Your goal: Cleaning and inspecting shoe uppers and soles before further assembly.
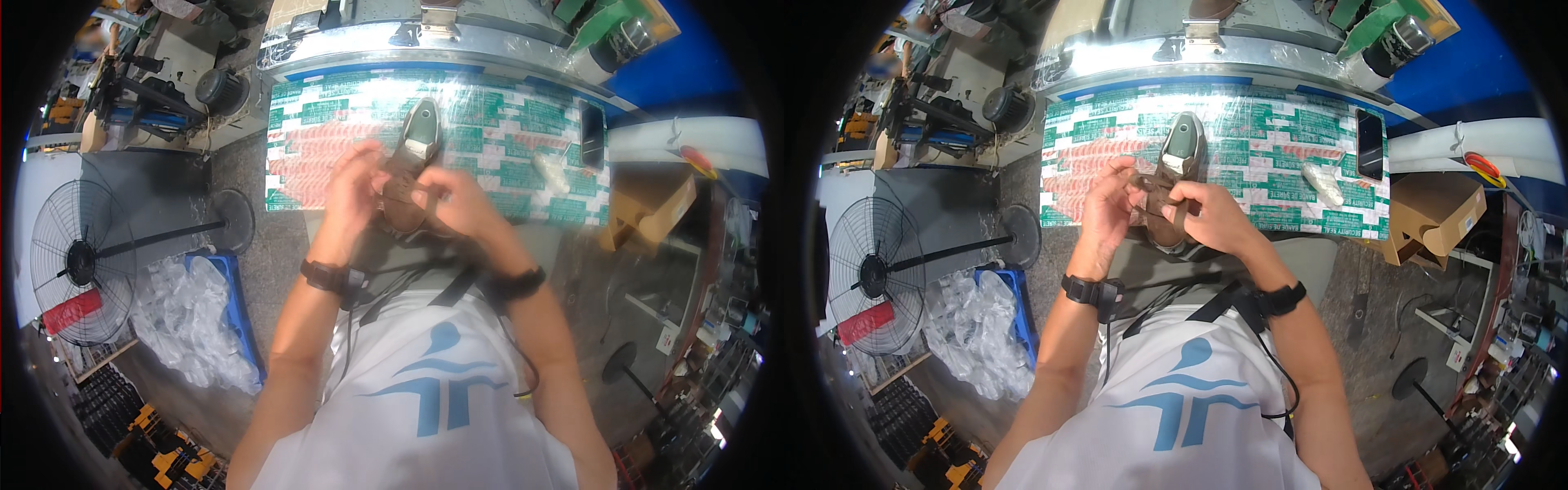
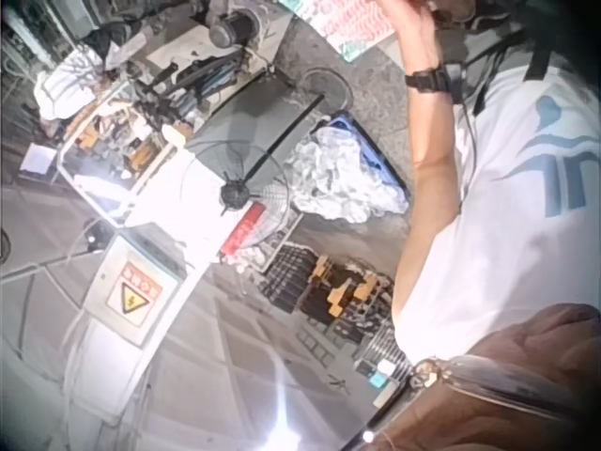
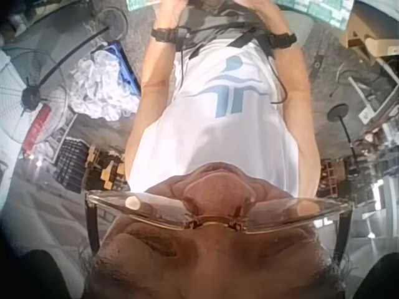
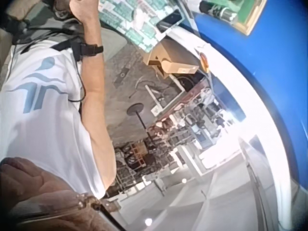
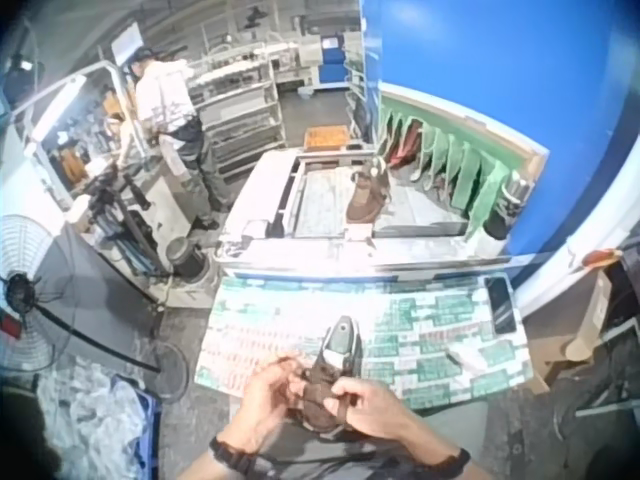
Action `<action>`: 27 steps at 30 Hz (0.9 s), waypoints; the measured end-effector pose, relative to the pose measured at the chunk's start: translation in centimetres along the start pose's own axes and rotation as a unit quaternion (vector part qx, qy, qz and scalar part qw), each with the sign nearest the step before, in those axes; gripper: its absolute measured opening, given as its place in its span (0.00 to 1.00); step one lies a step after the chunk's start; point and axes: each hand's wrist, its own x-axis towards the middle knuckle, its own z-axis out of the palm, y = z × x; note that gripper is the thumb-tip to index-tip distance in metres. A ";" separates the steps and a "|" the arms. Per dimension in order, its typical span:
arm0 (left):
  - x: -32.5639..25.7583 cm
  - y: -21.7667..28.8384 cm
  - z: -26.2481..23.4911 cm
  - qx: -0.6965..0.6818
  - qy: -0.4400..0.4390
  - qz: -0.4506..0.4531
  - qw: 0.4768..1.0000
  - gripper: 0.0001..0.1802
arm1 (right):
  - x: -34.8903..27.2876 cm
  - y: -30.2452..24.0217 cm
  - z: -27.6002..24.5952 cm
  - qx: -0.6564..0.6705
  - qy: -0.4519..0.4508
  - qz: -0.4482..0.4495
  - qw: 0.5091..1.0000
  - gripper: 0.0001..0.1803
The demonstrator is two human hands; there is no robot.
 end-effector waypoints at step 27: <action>3.0 1.2 2.7 0.639 -0.202 0.237 0.703 0.11 | -4.6 11.7 -15.0 -0.544 0.261 0.063 0.795 0.33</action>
